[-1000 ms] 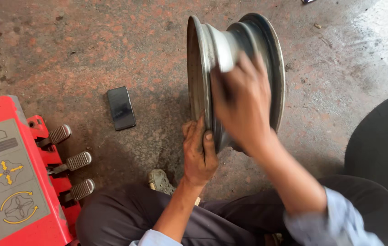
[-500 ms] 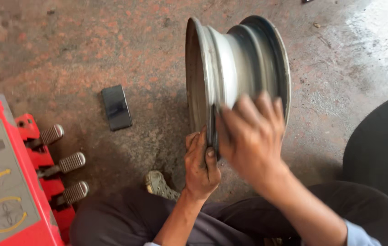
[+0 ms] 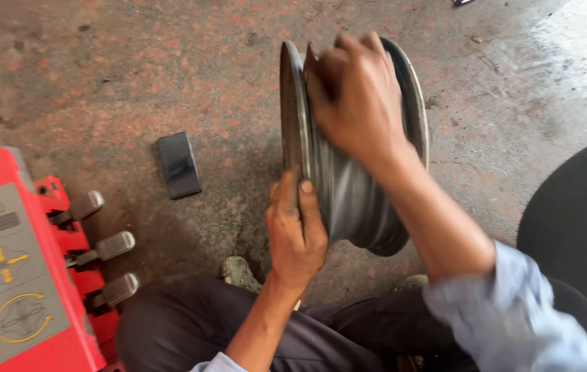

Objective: The person rubs a metal wheel rim with a piece of sandpaper and later places it onto a tire on the floor.

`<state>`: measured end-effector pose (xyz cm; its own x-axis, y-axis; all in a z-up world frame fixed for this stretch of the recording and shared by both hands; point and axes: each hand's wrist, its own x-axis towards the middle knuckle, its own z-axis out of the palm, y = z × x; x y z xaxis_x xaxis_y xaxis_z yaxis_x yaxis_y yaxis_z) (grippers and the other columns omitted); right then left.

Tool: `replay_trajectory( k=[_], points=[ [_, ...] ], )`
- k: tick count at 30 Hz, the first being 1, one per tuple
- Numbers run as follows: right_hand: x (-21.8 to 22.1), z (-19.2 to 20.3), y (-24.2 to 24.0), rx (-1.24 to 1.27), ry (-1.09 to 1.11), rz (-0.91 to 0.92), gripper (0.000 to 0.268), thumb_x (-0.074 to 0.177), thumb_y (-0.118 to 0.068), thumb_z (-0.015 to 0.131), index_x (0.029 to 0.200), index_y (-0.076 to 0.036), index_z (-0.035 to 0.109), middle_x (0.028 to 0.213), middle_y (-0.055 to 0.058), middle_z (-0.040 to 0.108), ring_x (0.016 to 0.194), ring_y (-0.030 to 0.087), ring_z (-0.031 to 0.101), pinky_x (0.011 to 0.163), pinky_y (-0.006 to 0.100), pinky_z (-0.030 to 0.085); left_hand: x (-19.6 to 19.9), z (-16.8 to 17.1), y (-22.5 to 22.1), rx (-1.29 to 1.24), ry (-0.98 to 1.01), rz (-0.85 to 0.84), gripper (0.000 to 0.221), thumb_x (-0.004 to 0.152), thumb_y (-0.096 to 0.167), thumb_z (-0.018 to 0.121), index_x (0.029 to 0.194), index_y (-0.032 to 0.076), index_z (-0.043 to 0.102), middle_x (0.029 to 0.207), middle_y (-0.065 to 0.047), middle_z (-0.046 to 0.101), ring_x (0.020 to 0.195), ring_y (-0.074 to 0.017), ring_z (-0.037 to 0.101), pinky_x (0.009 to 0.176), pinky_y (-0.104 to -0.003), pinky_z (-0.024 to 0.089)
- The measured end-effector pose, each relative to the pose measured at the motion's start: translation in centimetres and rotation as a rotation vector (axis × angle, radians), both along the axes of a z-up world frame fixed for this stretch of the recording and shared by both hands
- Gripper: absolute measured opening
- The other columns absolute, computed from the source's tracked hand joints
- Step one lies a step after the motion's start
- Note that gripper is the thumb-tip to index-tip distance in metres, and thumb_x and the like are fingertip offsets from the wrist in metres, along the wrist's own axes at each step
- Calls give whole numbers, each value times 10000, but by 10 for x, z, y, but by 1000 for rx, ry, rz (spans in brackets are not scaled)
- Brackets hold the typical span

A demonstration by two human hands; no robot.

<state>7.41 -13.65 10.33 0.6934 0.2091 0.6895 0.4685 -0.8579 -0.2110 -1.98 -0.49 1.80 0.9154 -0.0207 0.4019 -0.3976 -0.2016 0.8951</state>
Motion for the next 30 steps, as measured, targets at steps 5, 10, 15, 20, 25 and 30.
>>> replay_trajectory(
  k=[5,10,15,20,25,30],
  points=[
    [-84,-10,21,82,68,-59,152,979,-69,663,1035,63,712,1202,258,665,1119,418,635,1045,544,446,-7,-6,9,13,-61,-42,342,1111,182,412,1230,-65,616,893,-187,655,839,-321,626,764,-448,488],
    [-40,-22,6,62,91,-133,165,1007,-96,725,891,17,691,1100,270,669,1105,457,626,1170,579,410,-26,-22,8,-30,35,-36,334,1061,160,429,1190,-72,632,805,-161,634,738,-298,610,676,-429,482],
    [-56,-18,21,68,3,-178,157,1007,-95,723,913,21,676,1227,320,636,1190,476,599,1177,576,394,-27,-18,13,-7,-27,-57,299,1055,128,436,1196,-87,587,909,-222,631,798,-333,633,714,-440,496],
    [-78,-28,14,-54,-60,-172,181,951,-121,747,878,24,667,1175,293,654,1147,468,587,1084,544,444,-59,-45,14,19,-118,-12,259,1057,107,432,1159,-81,578,897,-221,630,825,-346,626,758,-446,502],
    [1,7,7,-18,333,-86,117,924,-110,713,934,3,742,1017,206,694,1019,401,618,894,512,491,-78,-53,6,87,-78,-93,233,1037,135,457,1067,-44,604,630,-118,527,659,-287,576,944,-502,556],
    [-121,-3,13,-113,86,-115,132,841,-97,693,921,-9,749,1245,244,658,1063,403,615,890,510,490,-76,-51,3,20,-264,-32,266,1080,153,414,1127,-60,568,969,-219,658,904,-397,641,910,-476,488]
  ],
)
